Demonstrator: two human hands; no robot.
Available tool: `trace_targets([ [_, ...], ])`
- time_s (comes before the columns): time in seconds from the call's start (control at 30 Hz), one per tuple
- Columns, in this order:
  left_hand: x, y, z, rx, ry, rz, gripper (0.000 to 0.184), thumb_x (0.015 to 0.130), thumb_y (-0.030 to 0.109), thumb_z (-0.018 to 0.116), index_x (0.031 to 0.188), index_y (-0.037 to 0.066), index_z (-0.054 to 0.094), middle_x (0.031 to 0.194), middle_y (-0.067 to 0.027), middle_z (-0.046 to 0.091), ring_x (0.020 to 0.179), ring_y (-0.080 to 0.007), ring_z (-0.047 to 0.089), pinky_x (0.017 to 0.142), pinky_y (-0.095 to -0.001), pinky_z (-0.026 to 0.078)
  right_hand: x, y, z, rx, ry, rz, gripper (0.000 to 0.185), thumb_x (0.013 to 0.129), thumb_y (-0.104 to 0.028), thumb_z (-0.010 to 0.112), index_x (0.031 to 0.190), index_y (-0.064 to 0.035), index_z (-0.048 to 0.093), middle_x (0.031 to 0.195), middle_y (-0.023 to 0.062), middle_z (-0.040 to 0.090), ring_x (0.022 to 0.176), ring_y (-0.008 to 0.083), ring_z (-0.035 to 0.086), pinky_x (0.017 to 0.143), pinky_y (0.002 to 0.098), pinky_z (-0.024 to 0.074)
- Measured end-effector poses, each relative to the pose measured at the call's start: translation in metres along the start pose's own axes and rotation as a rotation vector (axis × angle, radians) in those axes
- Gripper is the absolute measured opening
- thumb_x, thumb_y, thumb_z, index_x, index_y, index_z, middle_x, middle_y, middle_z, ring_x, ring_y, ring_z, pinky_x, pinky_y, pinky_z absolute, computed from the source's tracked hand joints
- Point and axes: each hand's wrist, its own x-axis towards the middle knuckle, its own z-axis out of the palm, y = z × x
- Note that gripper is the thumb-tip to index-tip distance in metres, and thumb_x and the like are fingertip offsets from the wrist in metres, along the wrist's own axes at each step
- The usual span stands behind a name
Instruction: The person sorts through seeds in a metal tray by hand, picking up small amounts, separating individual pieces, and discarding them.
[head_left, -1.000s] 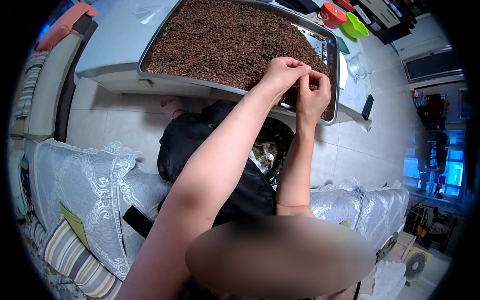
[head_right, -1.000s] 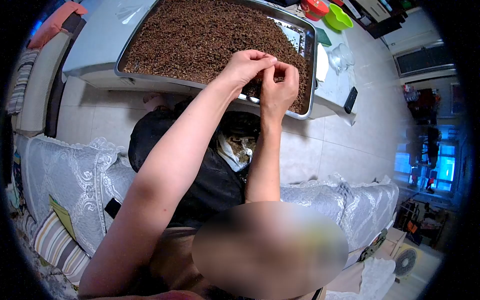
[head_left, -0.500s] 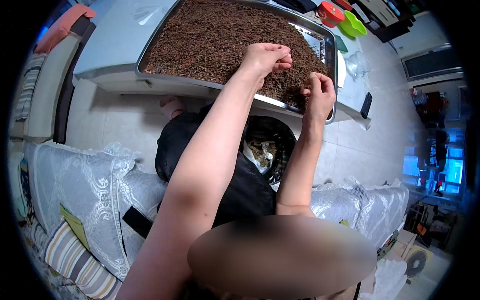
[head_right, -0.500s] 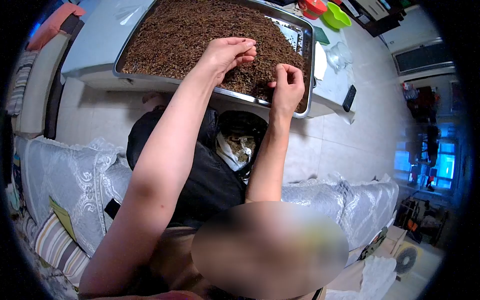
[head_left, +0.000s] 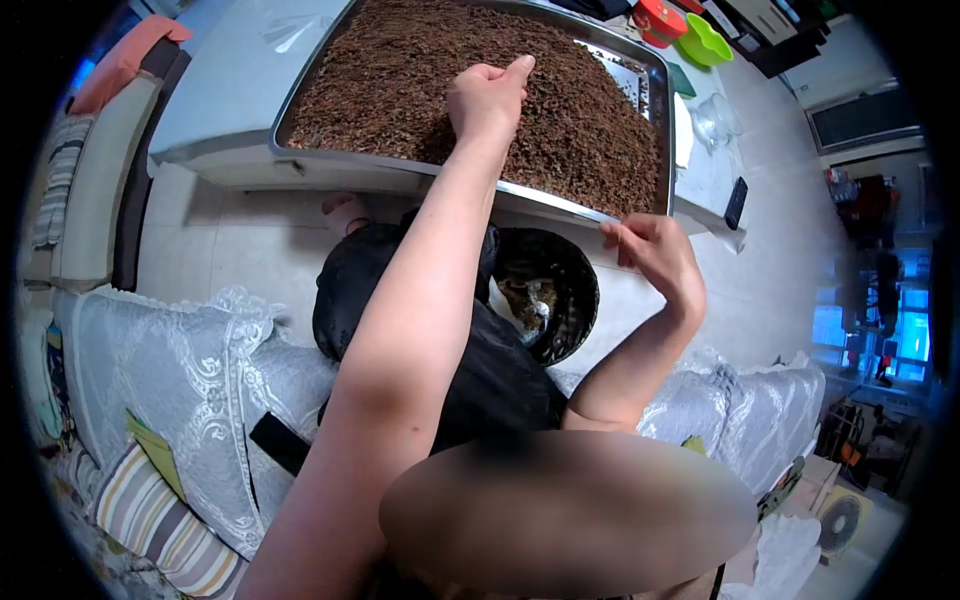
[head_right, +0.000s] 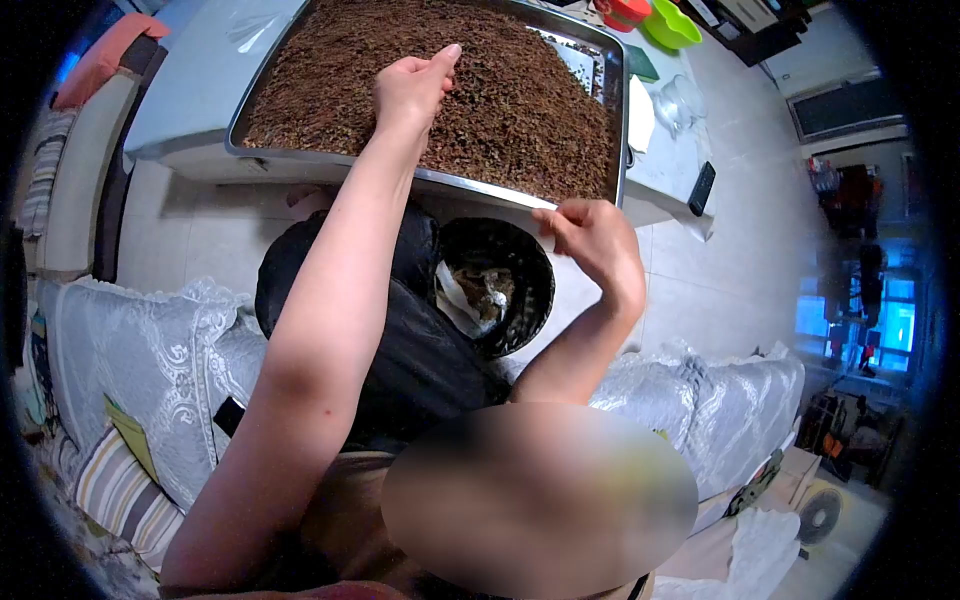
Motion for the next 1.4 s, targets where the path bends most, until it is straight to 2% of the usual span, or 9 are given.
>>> trace_targets([
  [0.1,-0.004,0.006,-0.005,0.065,0.023,0.046,0.034,0.081,0.035,0.078,0.072,0.005,0.066,0.070,-0.0054,0.070,0.067,-0.0158,0.067,0.068,-0.0327,0.053,0.026,0.013,0.021,0.117,0.420,-0.221,0.019,0.087,-0.022,0.071,0.090,-0.0034,0.071,0.073,0.0099,0.068,0.065,0.0171,0.062,0.062,0.0327,0.0477],
  [0.23,0.001,-0.002,0.000,0.175,0.077,0.280,0.019,0.082,0.024,0.071,0.095,0.010,0.073,0.093,-0.0053,0.073,0.086,-0.0195,0.069,0.080,-0.0344,0.055,0.058,-0.009,0.042,0.137,0.796,-0.395,0.014,0.083,-0.016,0.073,0.093,-0.0056,0.072,0.084,0.0115,0.067,0.076,0.0243,0.064,0.070,0.0350,0.0505],
  [0.4,-0.013,0.009,-0.002,0.408,0.150,0.440,0.025,0.081,0.016,0.066,0.105,0.014,0.073,0.108,-0.0073,0.070,0.098,-0.0250,0.066,0.090,-0.0370,0.052,0.091,-0.026,0.066,-0.080,0.999,-0.437,0.021,0.079,-0.017,0.078,0.095,-0.0054,0.071,0.082,0.0110,0.064,0.076,0.0277,0.062,0.074,0.0385,0.0504],
  [0.5,-0.010,0.009,-0.003,0.341,0.085,0.398,0.023,0.082,0.016,0.065,0.103,0.013,0.074,0.107,-0.0077,0.070,0.098,-0.0256,0.066,0.091,-0.0371,0.051,0.098,-0.024,0.069,0.090,0.973,-0.404,0.014,0.080,-0.015,0.076,0.088,-0.0048,0.071,0.080,0.0103,0.064,0.075,0.0276,0.062,0.072,0.0381,0.0507],
  [0.67,-0.002,-0.003,0.009,0.122,-0.182,0.215,0.018,0.082,0.017,0.066,0.097,0.012,0.076,0.094,-0.0089,0.074,0.088,-0.0234,0.070,0.083,-0.0352,0.055,0.108,-0.003,0.060,0.667,0.826,-0.359,0.020,0.088,-0.019,0.073,0.100,-0.0032,0.074,0.076,0.0017,0.070,0.065,0.0067,0.058,0.056,0.0255,0.0440],
  [0.8,-0.009,-0.015,0.024,0.112,-0.406,0.174,0.019,0.087,0.016,0.066,0.100,0.006,0.075,0.090,-0.0080,0.073,0.080,-0.0171,0.069,0.076,-0.0299,0.054,0.101,-0.009,0.052,0.947,0.673,-0.216,0.019,0.089,-0.022,0.074,0.096,-0.0045,0.075,0.074,-0.0029,0.064,0.063,0.0033,0.052,0.054,0.0186,0.0378],
  [1.0,-0.029,-0.009,0.028,-0.103,-0.627,-0.012,0.027,0.090,0.023,0.071,0.105,0.000,0.071,0.090,-0.0059,0.072,0.075,-0.0091,0.066,0.064,-0.0214,0.054,0.108,-0.008,0.059,0.828,0.735,-0.328,0.019,0.087,-0.018,0.075,0.096,-0.0011,0.073,0.077,0.0013,0.065,0.067,0.0097,0.056,0.060,0.0240,0.0443],
  [1.13,-0.027,-0.016,0.032,-0.115,-0.594,-0.013,0.022,0.091,0.019,0.071,0.103,0.001,0.071,0.089,-0.0054,0.071,0.074,-0.0097,0.065,0.063,-0.0220,0.055,0.101,-0.021,0.062,0.274,1.044,-0.552,0.011,0.085,-0.010,0.071,0.089,0.0003,0.070,0.084,0.0100,0.064,0.077,0.0206,0.062,0.071,0.0320,0.0491],
  [1.4,-0.023,-0.016,0.028,-0.428,-0.611,-0.309,0.018,0.093,0.012,0.064,0.104,-0.002,0.067,0.091,-0.0081,0.068,0.078,-0.0126,0.065,0.066,-0.0223,0.055,0.102,-0.023,0.059,0.961,0.759,-0.416,0.014,0.088,-0.013,0.073,0.095,-0.0006,0.070,0.086,0.0037,0.067,0.074,0.0105,0.060,0.066,0.0252,0.0480],
])
